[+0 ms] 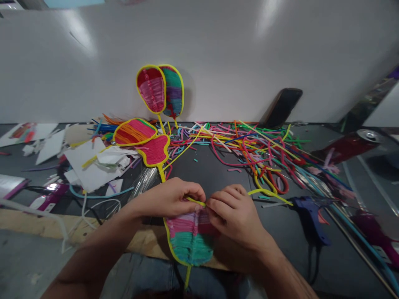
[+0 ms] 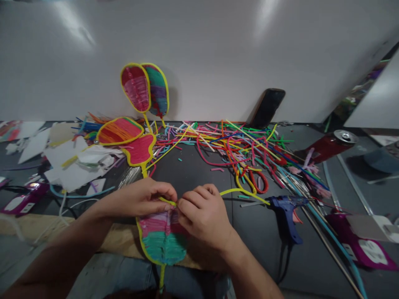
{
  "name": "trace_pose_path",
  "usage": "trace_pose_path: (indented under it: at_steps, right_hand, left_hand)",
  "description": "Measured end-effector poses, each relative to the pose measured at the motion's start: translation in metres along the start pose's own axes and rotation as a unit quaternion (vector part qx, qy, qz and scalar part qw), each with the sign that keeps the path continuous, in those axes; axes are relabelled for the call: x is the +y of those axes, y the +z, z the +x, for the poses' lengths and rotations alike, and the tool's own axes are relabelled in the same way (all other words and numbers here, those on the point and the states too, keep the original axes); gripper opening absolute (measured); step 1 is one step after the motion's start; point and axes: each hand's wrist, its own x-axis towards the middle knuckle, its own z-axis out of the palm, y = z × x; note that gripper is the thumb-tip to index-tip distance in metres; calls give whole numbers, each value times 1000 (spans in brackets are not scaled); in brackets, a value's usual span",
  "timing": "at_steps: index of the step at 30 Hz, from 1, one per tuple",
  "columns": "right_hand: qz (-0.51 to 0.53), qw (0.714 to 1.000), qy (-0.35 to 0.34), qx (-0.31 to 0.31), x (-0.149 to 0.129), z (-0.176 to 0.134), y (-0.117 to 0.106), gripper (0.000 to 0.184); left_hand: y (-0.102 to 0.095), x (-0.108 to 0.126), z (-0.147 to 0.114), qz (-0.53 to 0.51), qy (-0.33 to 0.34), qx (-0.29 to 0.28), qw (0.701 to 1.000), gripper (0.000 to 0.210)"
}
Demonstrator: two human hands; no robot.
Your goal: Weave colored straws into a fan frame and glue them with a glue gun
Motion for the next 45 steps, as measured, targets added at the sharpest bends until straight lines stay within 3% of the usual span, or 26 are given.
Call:
trace_pose_path:
  at_steps: [4, 10, 27, 36, 38, 41, 45]
  right_hand:
    - [15, 1000, 7, -3, 0, 0, 1, 10]
    - [18, 1000, 5, 4, 0, 1, 2, 12]
    - [35, 998, 19, -53, 6, 1, -5, 7]
    - [28, 999, 20, -28, 6, -3, 5, 10]
    - [31, 999, 32, -23, 6, -3, 6, 12]
    - [52, 997, 46, -28, 5, -3, 6, 14]
    - [56, 997, 38, -26, -1, -1, 1, 16]
  left_hand:
    - [4, 2, -2, 28, 0, 21, 999, 15]
    - [2, -3, -2, 18, 28, 0, 999, 17]
    - [4, -16, 2, -12, 11, 4, 1000, 19]
    - [8, -17, 0, -19, 25, 17, 999, 21]
    - [11, -18, -3, -46, 15, 35, 998, 31]
    - [15, -21, -12, -53, -17, 116, 992, 46]
    - [26, -23, -28, 62, 17, 224, 973, 39]
